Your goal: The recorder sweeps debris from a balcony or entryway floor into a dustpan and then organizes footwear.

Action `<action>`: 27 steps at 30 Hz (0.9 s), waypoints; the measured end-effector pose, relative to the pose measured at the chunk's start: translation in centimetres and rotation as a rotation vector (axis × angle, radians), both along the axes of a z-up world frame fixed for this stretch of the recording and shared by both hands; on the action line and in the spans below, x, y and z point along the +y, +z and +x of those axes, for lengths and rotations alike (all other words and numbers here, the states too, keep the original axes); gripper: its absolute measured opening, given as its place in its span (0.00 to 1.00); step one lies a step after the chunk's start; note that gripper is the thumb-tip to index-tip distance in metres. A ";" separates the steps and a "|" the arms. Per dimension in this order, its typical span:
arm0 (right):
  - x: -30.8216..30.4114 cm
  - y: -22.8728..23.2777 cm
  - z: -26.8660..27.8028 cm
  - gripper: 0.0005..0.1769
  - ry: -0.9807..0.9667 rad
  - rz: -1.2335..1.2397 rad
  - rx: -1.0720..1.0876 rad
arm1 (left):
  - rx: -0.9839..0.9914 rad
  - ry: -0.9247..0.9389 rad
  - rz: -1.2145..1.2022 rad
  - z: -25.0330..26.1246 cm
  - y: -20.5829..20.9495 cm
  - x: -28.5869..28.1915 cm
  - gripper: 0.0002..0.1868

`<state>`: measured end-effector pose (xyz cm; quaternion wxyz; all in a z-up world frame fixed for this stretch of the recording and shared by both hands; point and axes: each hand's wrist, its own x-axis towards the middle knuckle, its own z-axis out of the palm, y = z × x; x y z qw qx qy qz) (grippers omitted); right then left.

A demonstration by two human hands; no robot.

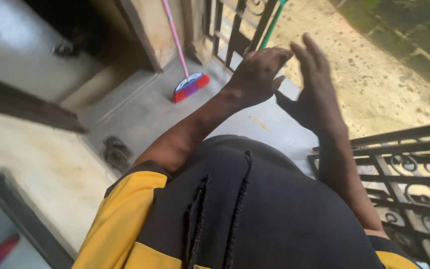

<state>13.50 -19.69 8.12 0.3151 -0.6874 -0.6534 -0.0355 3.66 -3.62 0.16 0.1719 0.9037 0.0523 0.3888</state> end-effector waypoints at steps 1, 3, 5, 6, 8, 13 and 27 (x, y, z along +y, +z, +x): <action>1.5 -1.2 -0.1 0.51 -0.009 -0.091 0.036 | 0.012 0.043 0.013 0.1 -0.7 -0.5 0.24; 2.6 -2.8 0.4 0.54 0.042 -0.190 -0.013 | 0.050 0.089 -0.056 -0.7 -2.1 -1.0 0.24; 3.6 -4.3 1.1 0.56 0.099 -0.270 -0.077 | 0.074 0.138 -0.113 -1.2 -3.2 -1.1 0.23; 3.9 -5.3 1.4 0.55 0.134 -0.292 -0.009 | 0.103 0.162 -0.149 -1.5 -4.0 -1.4 0.20; 4.7 -7.2 1.6 0.54 0.210 -0.337 0.061 | 0.136 0.228 -0.209 -2.4 -5.5 -2.0 0.18; 6.8 -9.4 0.8 0.52 0.445 -0.304 0.077 | 0.045 0.393 -0.263 -4.9 -7.4 -2.7 0.16; 15.1 -11.9 -6.4 0.50 0.644 -0.434 0.049 | 0.063 0.565 -0.361 -13.6 -10.2 1.7 0.17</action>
